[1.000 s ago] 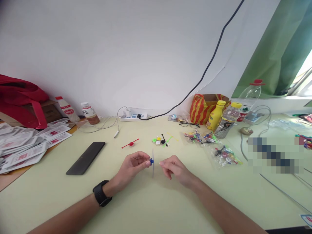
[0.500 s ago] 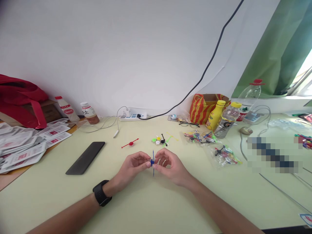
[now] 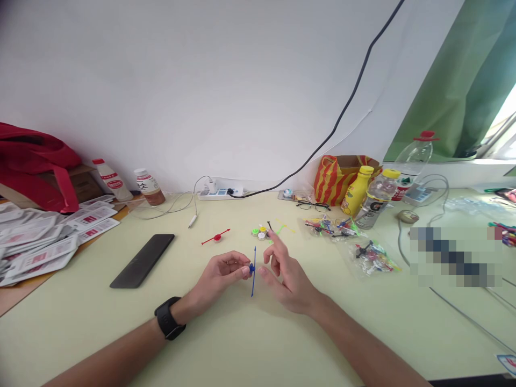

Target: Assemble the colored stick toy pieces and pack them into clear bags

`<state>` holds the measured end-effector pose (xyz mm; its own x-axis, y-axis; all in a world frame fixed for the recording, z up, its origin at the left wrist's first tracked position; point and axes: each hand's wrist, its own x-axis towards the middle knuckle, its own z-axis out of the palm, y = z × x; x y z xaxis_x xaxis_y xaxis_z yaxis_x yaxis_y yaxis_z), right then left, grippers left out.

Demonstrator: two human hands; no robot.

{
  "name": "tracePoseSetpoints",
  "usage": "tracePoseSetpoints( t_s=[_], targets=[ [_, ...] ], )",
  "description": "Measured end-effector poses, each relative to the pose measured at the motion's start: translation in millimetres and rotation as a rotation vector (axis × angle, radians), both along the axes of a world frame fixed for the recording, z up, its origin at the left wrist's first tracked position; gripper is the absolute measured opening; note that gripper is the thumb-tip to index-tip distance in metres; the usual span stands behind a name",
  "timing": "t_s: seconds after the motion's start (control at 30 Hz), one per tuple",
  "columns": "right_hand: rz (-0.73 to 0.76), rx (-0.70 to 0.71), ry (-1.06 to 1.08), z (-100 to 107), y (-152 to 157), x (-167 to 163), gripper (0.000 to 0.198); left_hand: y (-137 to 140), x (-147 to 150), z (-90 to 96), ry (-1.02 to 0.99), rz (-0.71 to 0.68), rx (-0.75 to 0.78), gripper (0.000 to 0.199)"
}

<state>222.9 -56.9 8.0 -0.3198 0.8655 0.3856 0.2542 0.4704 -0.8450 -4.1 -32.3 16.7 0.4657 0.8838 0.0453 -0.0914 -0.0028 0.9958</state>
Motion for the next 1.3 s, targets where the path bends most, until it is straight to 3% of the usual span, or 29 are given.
tracePoseSetpoints(
  t_s=[0.03,0.13,0.37,0.67,0.8,1.0,1.07,1.13,1.17,1.23,1.3],
  targets=[
    [0.006,-0.044,-0.034,0,1,1,0.026,-1,0,1.1,0.003,0.002,-0.003,0.029],
    [0.006,-0.149,-0.027,3,3,2,0.055,-2,1,4.9,0.007,0.013,-0.013,0.03],
    [0.024,-0.157,0.141,13,3,-5,0.023,-2,1,5.3,0.022,0.021,0.009,0.029],
    [0.074,-0.186,0.115,9,2,-11,0.021,-2,1,5.4,-0.001,-0.013,0.022,0.029],
    [0.052,-0.11,0.095,6,1,-9,0.031,-2,1,5.4,0.008,0.015,0.023,0.03],
    [-0.044,0.117,-0.015,-5,-2,-4,0.064,-1,1,4.5,-0.001,0.001,-0.001,0.029],
    [-0.077,0.147,-0.022,-4,-2,-3,0.052,-1,1,4.1,-0.004,0.006,-0.001,0.029],
    [-0.04,0.084,-0.052,-1,-2,-2,0.019,-1,1,3.8,0.0,0.01,0.002,0.03],
    [0.014,0.023,-0.073,0,-2,-1,0.024,-1,1,3.7,0.004,0.011,0.004,0.031],
    [0.119,-0.085,-0.095,3,0,-1,0.052,-1,1,3.8,0.014,0.008,0.009,0.031],
    [0.123,-0.118,-0.061,4,2,-1,0.058,-1,0,4.2,0.017,0.005,0.011,0.03]
  ],
)
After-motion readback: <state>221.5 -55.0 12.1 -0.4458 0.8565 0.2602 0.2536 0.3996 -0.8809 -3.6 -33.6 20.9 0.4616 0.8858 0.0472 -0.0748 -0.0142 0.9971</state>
